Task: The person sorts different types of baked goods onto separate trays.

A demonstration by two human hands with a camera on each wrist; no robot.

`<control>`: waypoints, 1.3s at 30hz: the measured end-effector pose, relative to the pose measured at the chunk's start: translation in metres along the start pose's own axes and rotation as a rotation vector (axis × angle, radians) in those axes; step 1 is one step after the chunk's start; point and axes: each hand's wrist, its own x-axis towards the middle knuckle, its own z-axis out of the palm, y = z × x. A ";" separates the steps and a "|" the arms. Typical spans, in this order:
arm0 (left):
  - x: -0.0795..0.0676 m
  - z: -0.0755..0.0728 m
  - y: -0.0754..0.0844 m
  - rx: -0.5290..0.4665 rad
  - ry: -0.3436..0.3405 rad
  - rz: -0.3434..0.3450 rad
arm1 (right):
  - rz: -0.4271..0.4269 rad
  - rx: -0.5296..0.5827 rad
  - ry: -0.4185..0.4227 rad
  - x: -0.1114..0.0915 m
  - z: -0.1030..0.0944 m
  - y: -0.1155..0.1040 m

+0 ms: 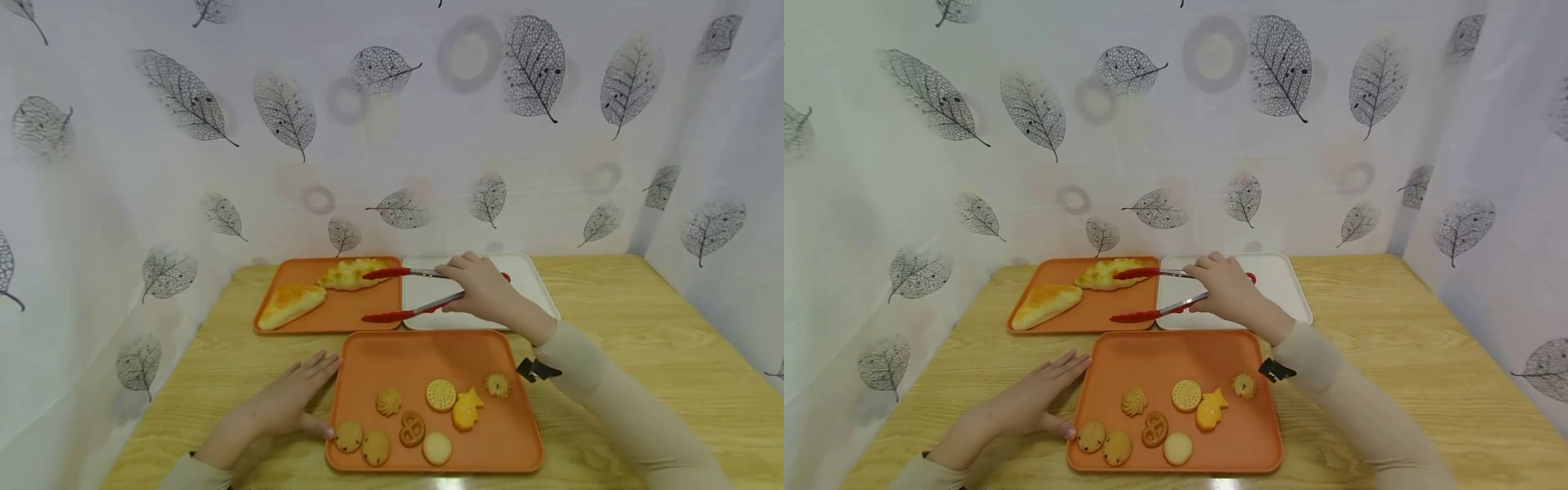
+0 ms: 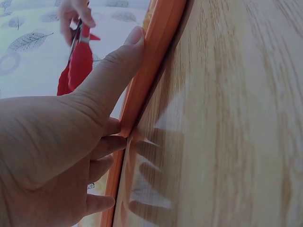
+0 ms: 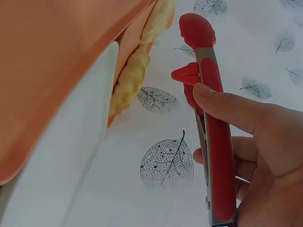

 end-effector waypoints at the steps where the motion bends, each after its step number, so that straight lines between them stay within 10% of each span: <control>1: 0.000 0.000 0.000 0.001 -0.001 -0.001 | 0.005 0.003 0.003 -0.006 0.000 0.002; 28: 0.000 0.002 -0.004 -0.018 -0.008 0.000 | 0.047 -0.019 0.205 -0.154 -0.033 0.062; 39: 0.000 0.003 -0.004 -0.011 -0.008 -0.010 | 0.046 -0.071 0.122 -0.192 -0.042 0.077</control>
